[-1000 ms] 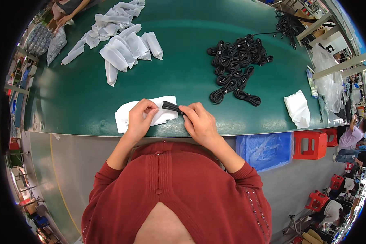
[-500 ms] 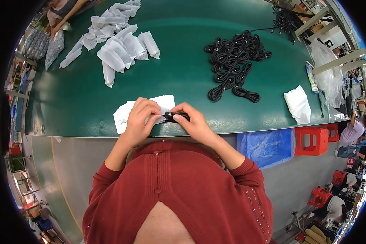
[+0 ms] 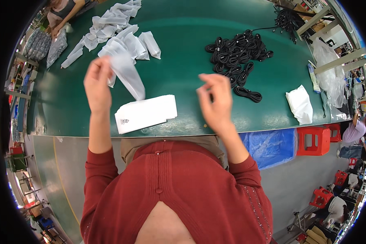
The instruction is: The person repeatedly picks up black cables from a pile on a green workbench, places each cable into a white paper sleeve, and sets the packaged unit aside. The process is continuous and repetitive, with the person handling one cable at a time.
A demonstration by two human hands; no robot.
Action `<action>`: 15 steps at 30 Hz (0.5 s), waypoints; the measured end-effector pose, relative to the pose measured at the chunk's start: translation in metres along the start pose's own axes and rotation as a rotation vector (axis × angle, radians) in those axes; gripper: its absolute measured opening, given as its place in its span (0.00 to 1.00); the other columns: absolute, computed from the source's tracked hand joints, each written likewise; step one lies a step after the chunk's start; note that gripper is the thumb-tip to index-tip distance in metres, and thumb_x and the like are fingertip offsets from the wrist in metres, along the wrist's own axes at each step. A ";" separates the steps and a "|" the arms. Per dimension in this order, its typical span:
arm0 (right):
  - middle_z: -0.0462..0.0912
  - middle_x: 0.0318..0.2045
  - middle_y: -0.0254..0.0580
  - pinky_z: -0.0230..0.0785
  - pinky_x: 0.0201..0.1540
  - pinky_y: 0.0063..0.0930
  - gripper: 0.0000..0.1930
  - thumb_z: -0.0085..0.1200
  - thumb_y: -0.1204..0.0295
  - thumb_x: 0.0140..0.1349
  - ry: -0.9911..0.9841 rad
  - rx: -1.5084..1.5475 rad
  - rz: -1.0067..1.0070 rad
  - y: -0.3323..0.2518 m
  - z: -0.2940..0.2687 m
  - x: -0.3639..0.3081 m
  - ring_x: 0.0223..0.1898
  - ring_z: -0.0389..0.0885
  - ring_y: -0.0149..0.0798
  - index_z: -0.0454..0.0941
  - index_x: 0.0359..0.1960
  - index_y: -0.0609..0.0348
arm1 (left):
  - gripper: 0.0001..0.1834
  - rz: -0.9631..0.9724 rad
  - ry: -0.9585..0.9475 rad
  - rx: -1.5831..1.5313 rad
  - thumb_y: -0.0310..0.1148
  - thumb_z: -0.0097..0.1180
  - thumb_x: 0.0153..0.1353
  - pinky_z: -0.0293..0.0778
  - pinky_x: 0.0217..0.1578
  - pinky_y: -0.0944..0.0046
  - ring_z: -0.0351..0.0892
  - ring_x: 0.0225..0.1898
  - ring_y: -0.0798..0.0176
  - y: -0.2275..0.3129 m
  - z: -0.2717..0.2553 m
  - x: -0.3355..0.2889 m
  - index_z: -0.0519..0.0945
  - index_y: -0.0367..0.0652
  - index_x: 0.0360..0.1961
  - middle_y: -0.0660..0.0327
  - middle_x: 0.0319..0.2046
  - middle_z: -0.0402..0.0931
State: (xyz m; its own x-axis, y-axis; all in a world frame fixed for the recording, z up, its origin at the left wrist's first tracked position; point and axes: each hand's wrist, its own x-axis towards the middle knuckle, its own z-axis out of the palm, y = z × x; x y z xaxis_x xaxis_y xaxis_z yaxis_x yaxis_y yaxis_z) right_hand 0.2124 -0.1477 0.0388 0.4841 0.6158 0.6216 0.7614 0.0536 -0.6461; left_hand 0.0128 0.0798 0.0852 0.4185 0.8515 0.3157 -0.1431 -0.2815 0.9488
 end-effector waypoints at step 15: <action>0.80 0.33 0.40 0.71 0.38 0.28 0.16 0.51 0.71 0.69 0.027 -0.199 0.476 0.081 -0.061 -0.039 0.32 0.78 0.33 0.75 0.56 0.62 | 0.09 0.329 -0.457 0.641 0.22 0.65 0.51 0.72 0.34 0.62 0.76 0.34 0.58 -0.056 0.035 -0.112 0.79 0.37 0.34 0.57 0.33 0.75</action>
State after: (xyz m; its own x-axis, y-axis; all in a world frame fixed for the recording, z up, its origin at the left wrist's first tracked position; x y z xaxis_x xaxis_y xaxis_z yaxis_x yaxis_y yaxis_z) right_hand 0.2814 -0.2151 -0.0102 0.8062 0.5147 0.2919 0.5196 -0.3797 -0.7654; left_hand 0.0048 -0.0156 -0.0032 0.7848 0.4596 0.4157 0.1568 -0.7962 0.5844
